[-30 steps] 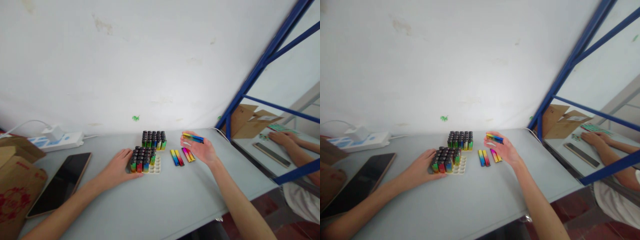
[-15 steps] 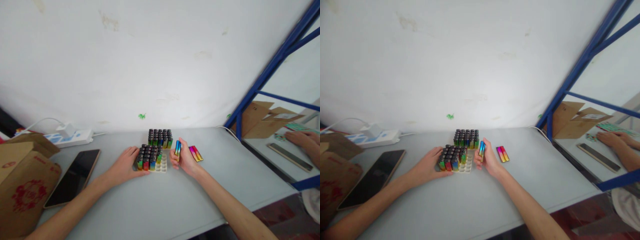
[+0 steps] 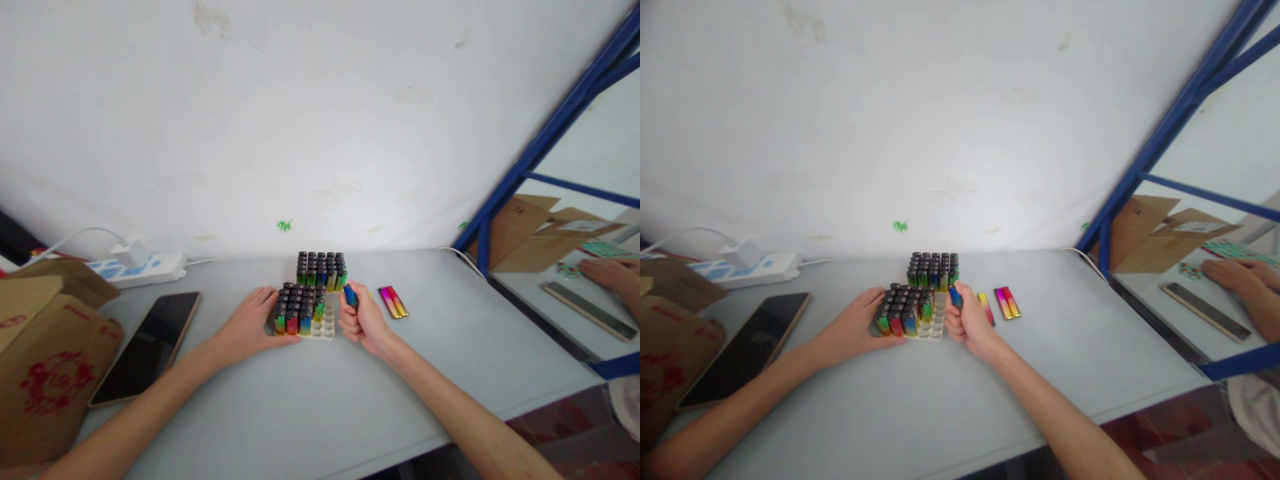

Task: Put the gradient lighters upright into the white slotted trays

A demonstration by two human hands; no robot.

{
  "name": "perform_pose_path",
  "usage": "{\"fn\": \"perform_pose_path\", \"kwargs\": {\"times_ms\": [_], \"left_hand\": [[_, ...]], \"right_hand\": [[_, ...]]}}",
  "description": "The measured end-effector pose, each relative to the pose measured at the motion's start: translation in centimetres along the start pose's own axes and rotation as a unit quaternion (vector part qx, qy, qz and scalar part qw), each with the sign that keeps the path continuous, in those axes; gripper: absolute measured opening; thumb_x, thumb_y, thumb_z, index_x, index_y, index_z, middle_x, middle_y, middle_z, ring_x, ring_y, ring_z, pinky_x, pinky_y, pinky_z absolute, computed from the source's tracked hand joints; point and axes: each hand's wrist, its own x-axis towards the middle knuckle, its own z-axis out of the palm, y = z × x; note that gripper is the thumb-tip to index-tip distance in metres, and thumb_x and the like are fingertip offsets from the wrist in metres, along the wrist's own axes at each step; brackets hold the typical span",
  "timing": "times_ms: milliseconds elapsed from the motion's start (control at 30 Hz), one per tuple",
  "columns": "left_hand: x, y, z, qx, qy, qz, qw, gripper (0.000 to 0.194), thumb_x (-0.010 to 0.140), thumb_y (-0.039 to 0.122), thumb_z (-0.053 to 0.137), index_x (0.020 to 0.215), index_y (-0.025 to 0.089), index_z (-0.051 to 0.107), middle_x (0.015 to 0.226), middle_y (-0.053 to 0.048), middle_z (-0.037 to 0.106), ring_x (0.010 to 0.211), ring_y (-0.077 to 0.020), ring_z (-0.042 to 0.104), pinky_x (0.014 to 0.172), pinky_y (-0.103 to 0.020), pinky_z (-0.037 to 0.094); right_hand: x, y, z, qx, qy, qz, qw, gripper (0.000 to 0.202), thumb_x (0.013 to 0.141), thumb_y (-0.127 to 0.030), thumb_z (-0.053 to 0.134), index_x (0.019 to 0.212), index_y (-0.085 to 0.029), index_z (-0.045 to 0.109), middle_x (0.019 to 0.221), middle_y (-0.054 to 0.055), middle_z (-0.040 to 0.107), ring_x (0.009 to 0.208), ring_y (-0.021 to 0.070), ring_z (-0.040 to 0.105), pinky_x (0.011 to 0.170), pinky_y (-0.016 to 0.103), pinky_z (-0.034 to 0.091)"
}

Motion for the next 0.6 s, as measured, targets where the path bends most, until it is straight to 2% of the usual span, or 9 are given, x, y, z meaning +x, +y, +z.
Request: {"fn": "perform_pose_path", "kwargs": {"times_ms": [100,333,600], "left_hand": [[0.0,0.1,0.0,0.001,-0.004,-0.005,1.0,0.076,0.073,0.083,0.083,0.117,0.023,0.07,0.123,-0.014,0.073,0.118,-0.0409,0.07,0.107,-0.056,0.058],[0.0,0.0,0.1,0.004,-0.003,0.002,1.0,0.074,0.074,0.08,0.084,0.119,0.022,0.071,0.124,-0.015,0.073,0.117,-0.0406,0.07,0.108,-0.057,0.057],[0.0,0.0,0.1,-0.008,-0.002,0.002,1.0,0.073,0.073,0.081,0.083,0.117,0.024,0.072,0.121,-0.013,0.073,0.114,-0.0401,0.07,0.106,-0.055,0.057]], "right_hand": [[0.0,0.2,0.2,-0.005,-0.004,-0.002,1.0,0.062,0.106,-0.064,0.037,0.056,-0.026,0.034,0.044,-0.012,0.014,0.042,0.008,0.003,0.035,0.019,0.007],[0.1,0.8,-0.1,-0.046,-0.052,-0.029,0.997,0.069,0.091,-0.084,0.055,0.059,-0.026,0.038,0.044,-0.013,0.016,0.041,0.0066,0.007,0.036,0.019,0.009],[0.5,1.5,-0.2,-0.062,-0.016,-0.052,0.997,0.064,0.09,-0.08,0.054,0.058,-0.028,0.035,0.043,-0.013,0.017,0.04,0.0071,0.008,0.036,0.021,0.011]]}}
